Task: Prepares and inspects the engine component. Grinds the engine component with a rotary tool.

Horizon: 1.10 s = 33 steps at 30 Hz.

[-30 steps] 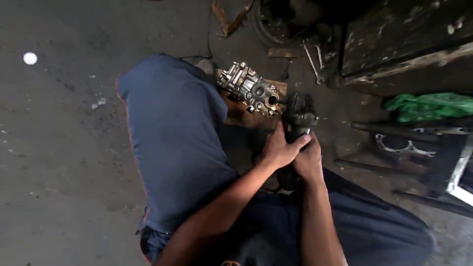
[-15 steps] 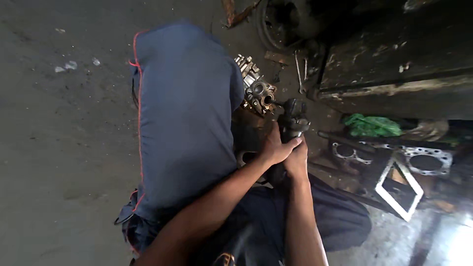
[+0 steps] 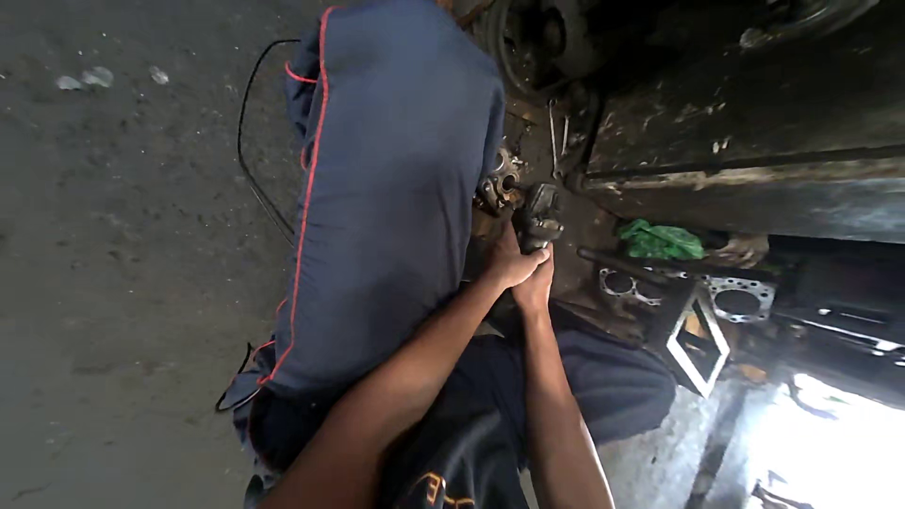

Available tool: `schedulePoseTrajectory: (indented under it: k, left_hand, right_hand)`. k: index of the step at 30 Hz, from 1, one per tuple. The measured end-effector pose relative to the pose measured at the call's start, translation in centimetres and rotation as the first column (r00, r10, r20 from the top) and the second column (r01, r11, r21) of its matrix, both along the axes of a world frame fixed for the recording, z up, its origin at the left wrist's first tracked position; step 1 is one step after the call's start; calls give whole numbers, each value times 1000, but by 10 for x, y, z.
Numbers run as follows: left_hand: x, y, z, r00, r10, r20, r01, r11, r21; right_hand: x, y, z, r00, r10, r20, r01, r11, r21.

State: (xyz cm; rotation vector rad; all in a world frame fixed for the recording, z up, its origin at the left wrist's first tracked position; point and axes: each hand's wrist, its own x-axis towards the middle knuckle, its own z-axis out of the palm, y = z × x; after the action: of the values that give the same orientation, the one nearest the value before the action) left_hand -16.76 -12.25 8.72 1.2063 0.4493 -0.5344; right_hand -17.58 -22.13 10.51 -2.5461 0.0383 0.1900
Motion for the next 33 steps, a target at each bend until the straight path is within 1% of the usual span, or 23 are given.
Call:
schedulePoseTrajectory:
  k: [3, 7, 10, 12, 15, 18, 22, 25, 28, 30, 33]
  left_hand:
    - [2, 3, 0, 1000, -19, 9, 19, 1000, -1]
    - [1, 3, -6, 1000, -16, -14, 16, 1000, 16]
    - [1, 5, 8, 997, -74, -20, 75, 995, 67]
    - [1, 5, 16, 994, -106, -11, 106, 990, 94]
    - [4, 5, 16, 993, -120, 6, 118, 986, 115]
    - [6, 6, 12, 988, -153, -27, 155, 979, 130]
    - [3, 1, 17, 989, -146, 2, 143, 976, 166]
    - [3, 5, 23, 985, -171, 18, 166, 973, 158]
    - [7, 8, 18, 988, -156, -13, 157, 977, 145]
    - [6, 7, 13, 990, -138, -30, 141, 981, 133]
    - [6, 2, 15, 990, -140, -3, 139, 976, 171]
  right_hand:
    - [0, 3, -3, 999, -24, 24, 23, 1000, 11]
    - [-1, -1, -14, 1000, -29, 3, 29, 1000, 7]
    - [-3, -1, -3, 999, -29, 13, 30, 999, -34]
    - [-4, -2, 3, 999, -36, 25, 36, 999, -18]
    - [-1, -2, 3, 998, -54, 15, 54, 999, -2]
    - [0, -1, -3, 998, -62, -5, 62, 998, 32]
    - [-3, -5, 2, 998, -60, 8, 60, 998, 1]
    - [-4, -6, 3, 997, -74, 24, 73, 996, 53]
    - [0, -4, -2, 998, -71, 3, 70, 994, 86]
    - [0, -3, -5, 998, -64, -8, 65, 995, 70]
    - [-1, -7, -3, 998, -57, 10, 57, 998, 29]
